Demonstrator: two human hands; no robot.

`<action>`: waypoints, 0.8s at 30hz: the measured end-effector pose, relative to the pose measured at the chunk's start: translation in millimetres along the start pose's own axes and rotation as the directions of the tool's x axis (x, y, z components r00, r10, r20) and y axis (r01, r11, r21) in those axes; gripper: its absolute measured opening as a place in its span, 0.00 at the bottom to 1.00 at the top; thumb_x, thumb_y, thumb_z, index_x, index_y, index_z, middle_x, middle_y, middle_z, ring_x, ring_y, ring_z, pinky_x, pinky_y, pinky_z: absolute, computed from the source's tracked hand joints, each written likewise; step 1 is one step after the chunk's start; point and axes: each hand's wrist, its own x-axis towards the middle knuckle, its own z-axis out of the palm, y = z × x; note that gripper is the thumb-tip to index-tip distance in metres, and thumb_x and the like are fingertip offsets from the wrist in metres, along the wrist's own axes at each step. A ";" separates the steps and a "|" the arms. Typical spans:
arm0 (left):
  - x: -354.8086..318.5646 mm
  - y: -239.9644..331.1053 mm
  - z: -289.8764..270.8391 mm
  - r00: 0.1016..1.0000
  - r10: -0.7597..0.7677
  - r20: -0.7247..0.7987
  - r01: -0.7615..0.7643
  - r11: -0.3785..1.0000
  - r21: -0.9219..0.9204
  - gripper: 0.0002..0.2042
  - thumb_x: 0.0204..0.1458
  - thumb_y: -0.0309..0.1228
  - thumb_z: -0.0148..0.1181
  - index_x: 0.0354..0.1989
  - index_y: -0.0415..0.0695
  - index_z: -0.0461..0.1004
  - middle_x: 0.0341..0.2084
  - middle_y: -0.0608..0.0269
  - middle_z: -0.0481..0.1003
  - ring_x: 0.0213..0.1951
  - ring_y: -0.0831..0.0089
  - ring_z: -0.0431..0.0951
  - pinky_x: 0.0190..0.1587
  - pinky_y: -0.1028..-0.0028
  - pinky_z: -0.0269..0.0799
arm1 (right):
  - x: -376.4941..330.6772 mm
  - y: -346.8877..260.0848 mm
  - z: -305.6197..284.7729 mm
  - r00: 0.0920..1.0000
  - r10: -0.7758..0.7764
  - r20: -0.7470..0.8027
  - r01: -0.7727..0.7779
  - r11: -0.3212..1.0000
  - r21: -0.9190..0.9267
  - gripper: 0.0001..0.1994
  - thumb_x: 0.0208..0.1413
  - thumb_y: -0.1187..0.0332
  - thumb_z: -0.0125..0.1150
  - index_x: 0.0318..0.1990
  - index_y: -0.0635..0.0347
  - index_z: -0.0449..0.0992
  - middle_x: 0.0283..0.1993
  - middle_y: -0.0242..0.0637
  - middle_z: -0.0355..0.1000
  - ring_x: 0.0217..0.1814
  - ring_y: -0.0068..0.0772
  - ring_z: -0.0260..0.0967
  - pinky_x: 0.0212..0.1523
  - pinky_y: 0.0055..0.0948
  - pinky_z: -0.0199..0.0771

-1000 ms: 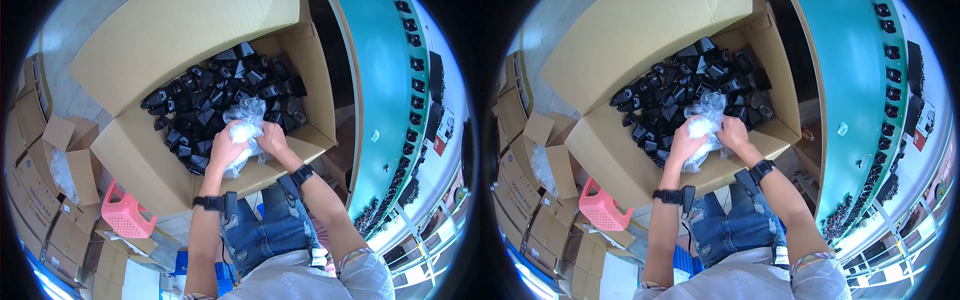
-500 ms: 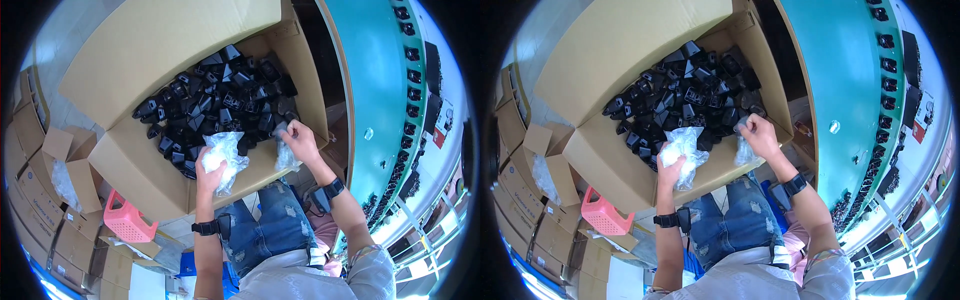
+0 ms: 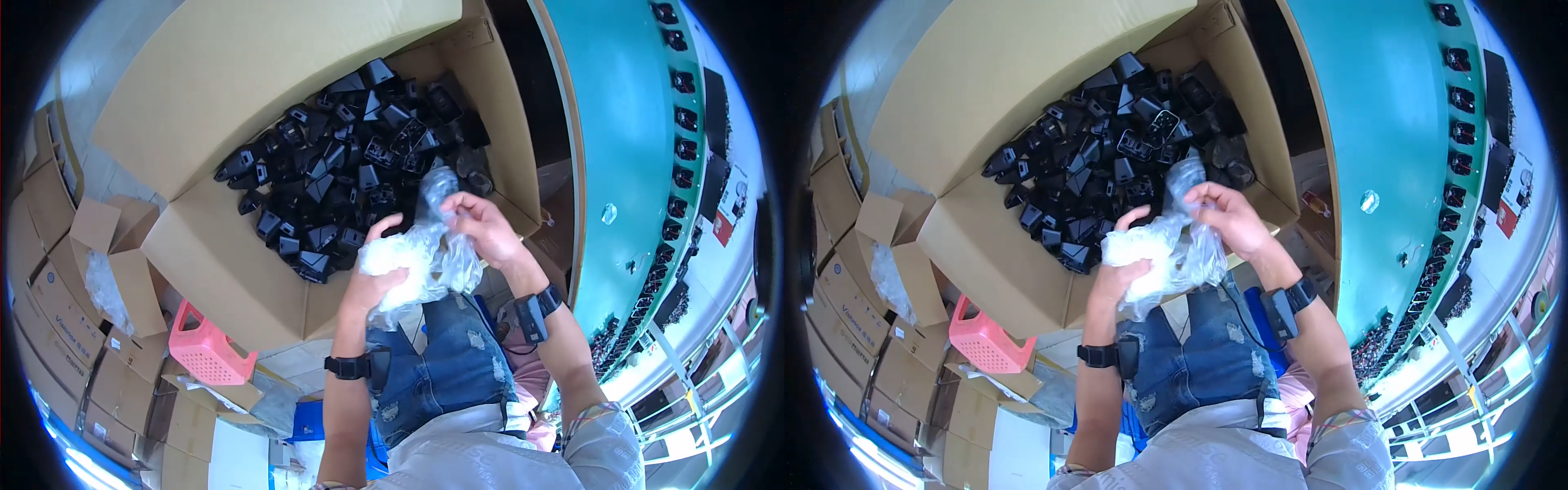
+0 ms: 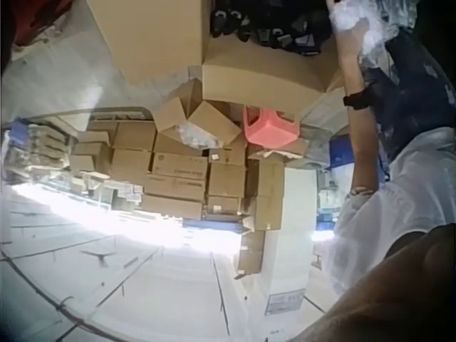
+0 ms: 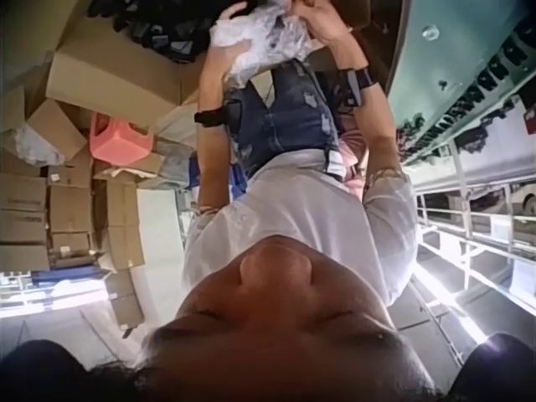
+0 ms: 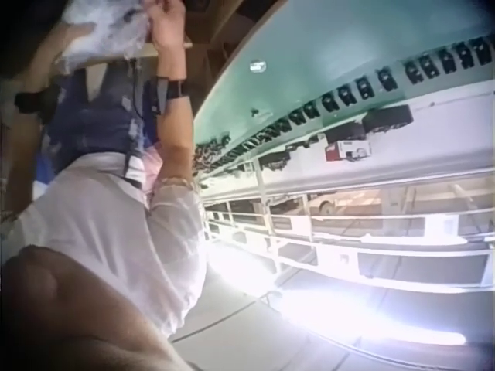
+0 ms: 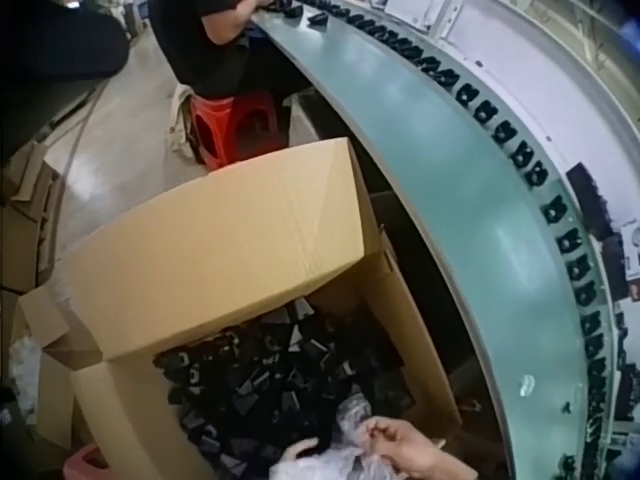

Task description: The person removes black plastic components from their individual plastic bags and places the parts back into the box. They then collect the empty plastic bags and put them into a separate cardboard box.

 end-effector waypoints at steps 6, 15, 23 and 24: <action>-7.5 -16.8 13.6 0.924 -0.290 -0.251 0.227 0.941 -0.250 0.27 0.41 0.23 0.61 0.55 0.37 0.67 0.40 0.62 0.74 0.42 0.73 0.75 0.45 0.73 0.72 | 1.7 39.7 34.6 0.958 -0.246 0.144 0.278 0.920 -0.277 0.13 0.53 0.82 0.54 0.46 0.62 0.71 0.44 0.30 0.70 0.46 0.20 0.67 0.51 0.22 0.67; -21.0 -41.2 -0.8 0.802 -0.341 -0.490 0.092 0.881 -0.464 0.25 0.44 0.26 0.59 0.54 0.36 0.68 0.42 0.53 0.75 0.41 0.61 0.78 0.44 0.65 0.76 | -23.9 27.0 71.9 0.841 -0.492 0.227 0.455 0.413 -0.789 0.18 0.46 0.85 0.50 0.44 0.61 0.78 0.50 0.44 0.73 0.38 0.36 0.75 0.38 0.29 0.76; -89.5 -21.0 -22.9 0.865 -0.199 -0.460 -0.087 0.844 -0.529 0.25 0.49 0.34 0.54 0.55 0.37 0.65 0.45 0.50 0.73 0.44 0.56 0.76 0.46 0.59 0.75 | 14.7 -27.7 -27.8 0.955 -0.223 -0.196 -0.236 -0.171 -0.956 0.14 0.51 0.77 0.52 0.46 0.60 0.76 0.36 0.53 0.76 0.41 0.55 0.75 0.44 0.45 0.76; -79.0 -18.8 -25.5 0.828 -0.228 -0.512 -0.002 0.913 -0.409 0.20 0.56 0.37 0.51 0.53 0.38 0.66 0.42 0.54 0.74 0.41 0.63 0.77 0.42 0.64 0.77 | 26.8 -23.9 -38.9 0.952 -0.213 -0.221 -0.278 -0.288 -0.917 0.15 0.52 0.76 0.53 0.48 0.60 0.75 0.38 0.55 0.76 0.42 0.57 0.75 0.43 0.46 0.77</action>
